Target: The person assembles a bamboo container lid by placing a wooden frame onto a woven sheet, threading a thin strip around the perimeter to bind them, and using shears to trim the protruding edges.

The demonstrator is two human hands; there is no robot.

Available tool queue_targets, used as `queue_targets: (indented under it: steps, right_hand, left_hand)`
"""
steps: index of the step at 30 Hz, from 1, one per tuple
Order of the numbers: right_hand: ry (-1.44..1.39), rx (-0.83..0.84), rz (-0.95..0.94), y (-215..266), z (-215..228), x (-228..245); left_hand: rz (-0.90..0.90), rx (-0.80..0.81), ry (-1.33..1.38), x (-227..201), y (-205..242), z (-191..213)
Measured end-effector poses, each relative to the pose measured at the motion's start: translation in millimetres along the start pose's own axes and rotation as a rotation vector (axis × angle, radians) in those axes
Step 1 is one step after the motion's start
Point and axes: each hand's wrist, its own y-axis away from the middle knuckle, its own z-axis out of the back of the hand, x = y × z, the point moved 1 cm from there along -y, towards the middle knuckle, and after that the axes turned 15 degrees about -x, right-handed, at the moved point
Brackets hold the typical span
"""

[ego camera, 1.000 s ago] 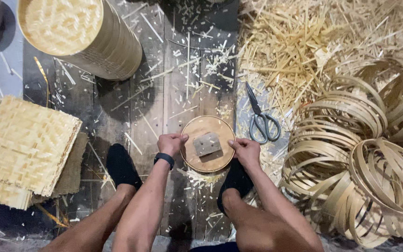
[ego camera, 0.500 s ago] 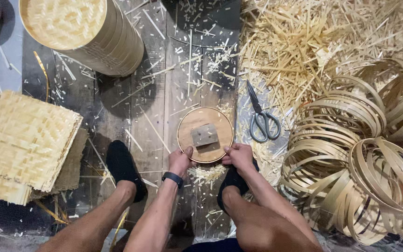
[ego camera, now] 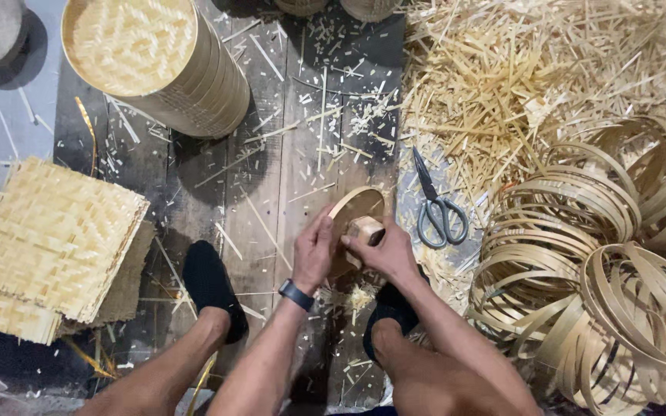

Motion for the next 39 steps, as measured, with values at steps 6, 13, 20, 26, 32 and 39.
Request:
queue_targets:
  steps: [6,13,20,26,32,39]
  right_hand:
    - [-0.072,-0.072,-0.073,5.6,-3.6,-1.7]
    - [-0.154,-0.074,-0.025,3.9,-12.8,-36.1]
    - [-1.381,0.181,-0.287,9.1,21.6,-103.7]
    - [-0.544,0.112,-0.228,-19.4,-33.5,-128.9]
    - [-0.406,0.074,0.078,-16.6,-53.6,-127.4]
    - [-0.772,0.294,-0.446,13.5,19.4,-137.8]
  left_hand:
    - [0.001,-0.149,-0.131,-5.0,-2.6,-6.6]
    - [-0.076,-0.140,-0.180,21.4,-19.1,-6.6]
    - [0.422,-0.326,-0.467,55.6,-91.4,76.8]
    - [0.740,-0.368,0.143,31.9,-127.9,142.1]
    - [0.750,-0.242,0.272,18.7,-126.2,131.1]
    - [0.624,-0.103,0.176,50.8,-124.7,97.0]
